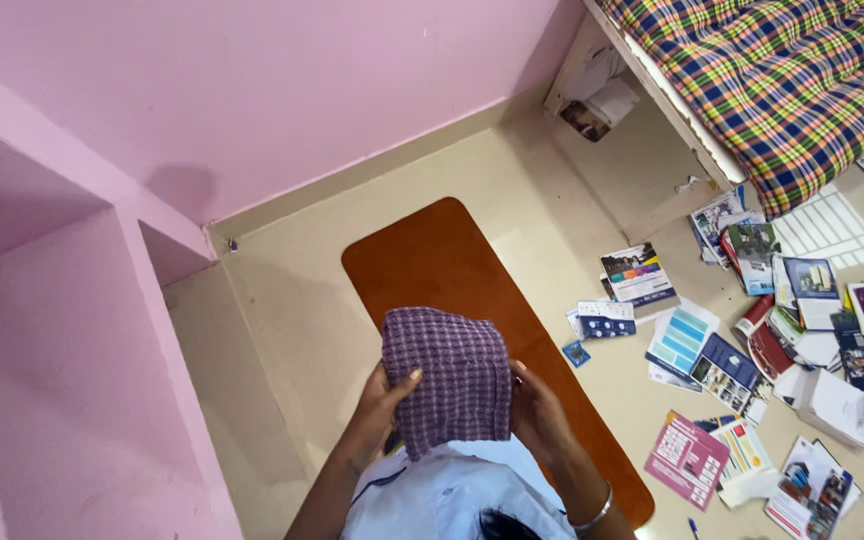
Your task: The person wipes the bars and frame of a window using a cloth, then folds the cloth while walking across the room.
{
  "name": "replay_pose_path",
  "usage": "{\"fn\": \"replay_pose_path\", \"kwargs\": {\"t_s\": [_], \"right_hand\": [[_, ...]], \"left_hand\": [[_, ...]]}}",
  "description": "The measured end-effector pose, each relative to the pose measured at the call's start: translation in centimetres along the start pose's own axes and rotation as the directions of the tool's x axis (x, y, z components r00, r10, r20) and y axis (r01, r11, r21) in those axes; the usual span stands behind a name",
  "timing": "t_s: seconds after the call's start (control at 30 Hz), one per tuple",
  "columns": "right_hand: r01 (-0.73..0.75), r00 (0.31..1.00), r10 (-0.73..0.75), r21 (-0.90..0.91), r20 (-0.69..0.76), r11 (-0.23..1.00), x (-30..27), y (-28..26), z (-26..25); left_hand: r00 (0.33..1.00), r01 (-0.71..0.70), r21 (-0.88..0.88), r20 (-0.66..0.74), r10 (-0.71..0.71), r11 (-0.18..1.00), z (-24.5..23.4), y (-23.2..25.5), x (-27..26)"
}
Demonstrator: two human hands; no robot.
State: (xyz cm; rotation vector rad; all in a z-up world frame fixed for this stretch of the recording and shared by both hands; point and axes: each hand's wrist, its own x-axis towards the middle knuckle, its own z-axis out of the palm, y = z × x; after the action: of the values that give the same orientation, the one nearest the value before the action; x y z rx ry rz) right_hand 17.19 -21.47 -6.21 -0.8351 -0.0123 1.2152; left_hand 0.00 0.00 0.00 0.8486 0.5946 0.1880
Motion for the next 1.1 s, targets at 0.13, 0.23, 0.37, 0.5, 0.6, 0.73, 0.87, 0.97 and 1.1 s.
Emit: {"fn": "replay_pose_path", "kwargs": {"t_s": [0.13,0.23,0.37,0.5,0.6,0.73,0.87,0.97,1.1], "right_hand": [[-0.061,0.982,0.012,-0.255,-0.190,0.965,10.3,-9.8,2.1],[0.020,0.986,-0.092,-0.450,-0.138,0.893,20.3,-18.4,1.0],[0.089,0.943,-0.318,-0.851,-0.095,0.517,32.3,-29.8,2.9],[0.179,0.920,-0.389,-0.934,0.048,0.309,41.7,-38.1,6.6],[0.241,0.970,-0.125,-0.784,0.207,0.572,49.7,-41.0,9.9],[0.128,0.980,0.002,-0.634,0.200,0.762,60.7,-43.6,12.5],[-0.017,1.000,0.009,-0.282,-0.029,0.959,71.8,-49.3,12.5],[-0.018,0.998,0.017,-0.009,-0.057,1.000,77.3,-55.1,12.4],[0.221,0.958,-0.214,0.015,-0.191,0.975,84.2,-63.8,14.2]], "left_hand": [[0.985,0.164,0.078,-0.072,-0.159,0.983,3.7,6.0,12.5],[0.970,0.166,0.049,-0.190,-0.153,0.985,7.5,11.7,22.5],[0.962,-0.015,0.071,-0.271,0.034,0.997,11.2,18.9,34.7],[0.889,-0.264,0.158,-0.343,0.303,0.952,11.1,22.7,44.6],[0.836,-0.390,0.215,-0.325,0.443,0.895,10.2,26.1,51.5],[0.928,-0.269,0.327,-0.165,0.335,0.906,9.9,32.2,61.6],[0.956,-0.292,0.479,0.136,0.258,0.828,9.9,41.9,70.7],[0.899,-0.433,0.529,0.311,0.308,0.730,10.8,48.8,77.0],[0.916,-0.393,0.323,0.225,0.333,0.861,11.0,55.0,83.0]]}}
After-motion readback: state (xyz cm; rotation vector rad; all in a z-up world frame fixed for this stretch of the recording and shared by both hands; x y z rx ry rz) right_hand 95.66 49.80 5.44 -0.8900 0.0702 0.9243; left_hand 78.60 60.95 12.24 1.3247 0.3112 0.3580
